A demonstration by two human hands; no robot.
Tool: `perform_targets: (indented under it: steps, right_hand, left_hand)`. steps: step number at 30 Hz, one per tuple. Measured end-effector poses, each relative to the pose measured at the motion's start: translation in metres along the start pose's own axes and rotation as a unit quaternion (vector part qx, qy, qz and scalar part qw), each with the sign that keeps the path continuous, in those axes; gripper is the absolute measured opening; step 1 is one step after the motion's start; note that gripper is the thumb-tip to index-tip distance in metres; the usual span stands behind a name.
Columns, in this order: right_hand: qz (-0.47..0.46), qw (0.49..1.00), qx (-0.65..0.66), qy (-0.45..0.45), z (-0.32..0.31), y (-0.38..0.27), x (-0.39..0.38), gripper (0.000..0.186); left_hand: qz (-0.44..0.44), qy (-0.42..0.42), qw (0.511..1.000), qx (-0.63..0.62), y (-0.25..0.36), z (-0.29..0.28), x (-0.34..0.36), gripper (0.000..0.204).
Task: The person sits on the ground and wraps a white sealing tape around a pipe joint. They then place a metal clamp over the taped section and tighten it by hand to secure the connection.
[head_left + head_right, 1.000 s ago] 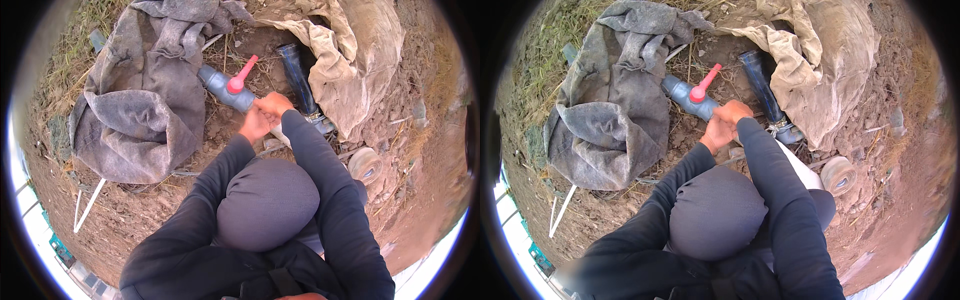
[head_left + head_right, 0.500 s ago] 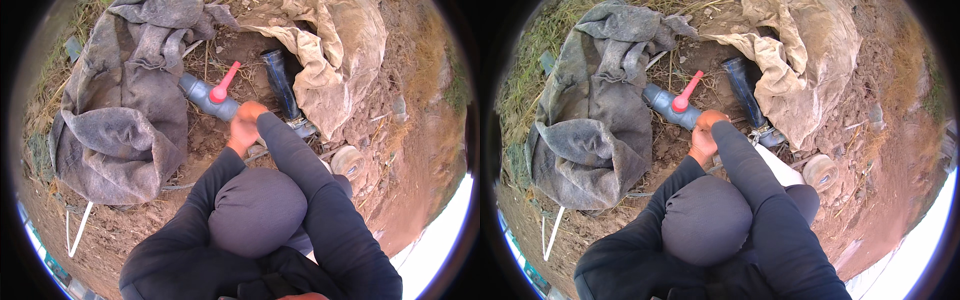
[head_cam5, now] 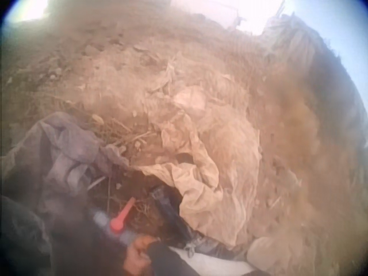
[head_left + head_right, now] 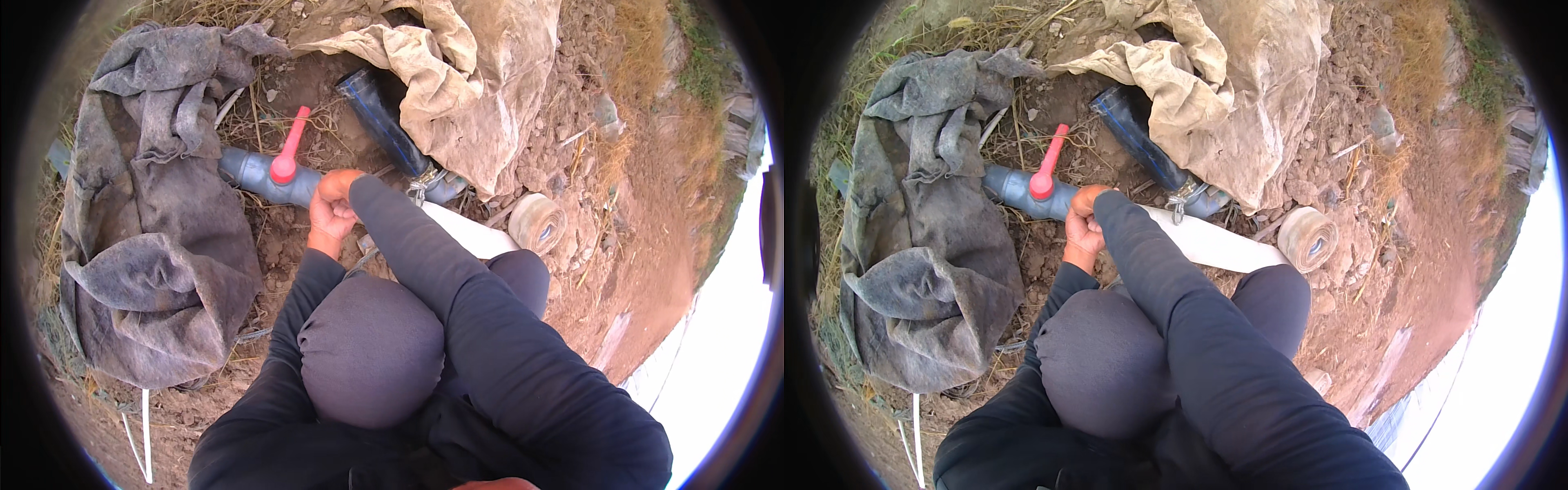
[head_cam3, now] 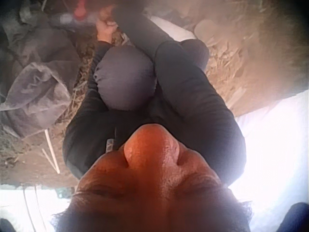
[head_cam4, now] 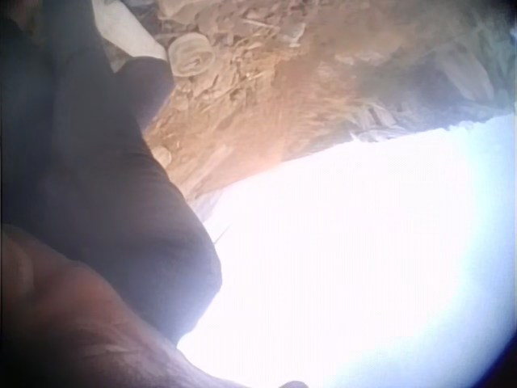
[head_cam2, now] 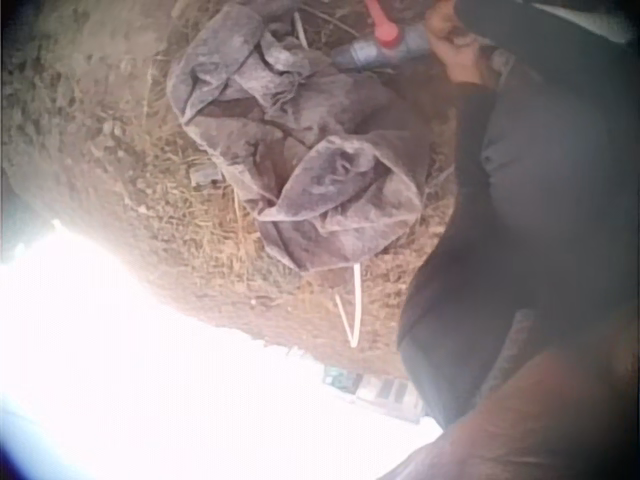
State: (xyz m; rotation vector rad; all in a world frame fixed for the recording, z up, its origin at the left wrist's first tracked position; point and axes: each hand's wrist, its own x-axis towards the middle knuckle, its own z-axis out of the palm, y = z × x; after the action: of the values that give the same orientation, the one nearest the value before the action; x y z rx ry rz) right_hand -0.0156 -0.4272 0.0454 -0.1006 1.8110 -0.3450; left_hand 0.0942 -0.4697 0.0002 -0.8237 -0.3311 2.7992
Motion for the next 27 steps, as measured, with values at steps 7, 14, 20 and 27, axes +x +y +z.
perform_targets:
  steps: [7,14,20,27]
  right_hand:
    - [0.036,0.961,0.230,-0.148,-0.008,0.020,0.000,0.018]
    - [-0.039,0.853,0.480,-0.200,0.002,0.065,-0.002,0.019]
    - [-0.117,0.724,0.641,-0.226,0.036,0.086,0.000,0.023]
    - [-0.211,0.490,0.815,-0.225,0.094,0.082,-0.002,0.026]
  left_hand:
    - [-0.001,0.034,0.998,0.054,0.012,-0.007,0.002,0.033]
    - [-0.054,0.153,0.964,0.211,0.009,0.031,-0.002,0.029]
    - [-0.152,0.169,0.911,0.345,0.027,0.037,0.001,0.030]
    - [-0.162,0.317,0.715,0.602,0.032,0.067,0.007,0.019]
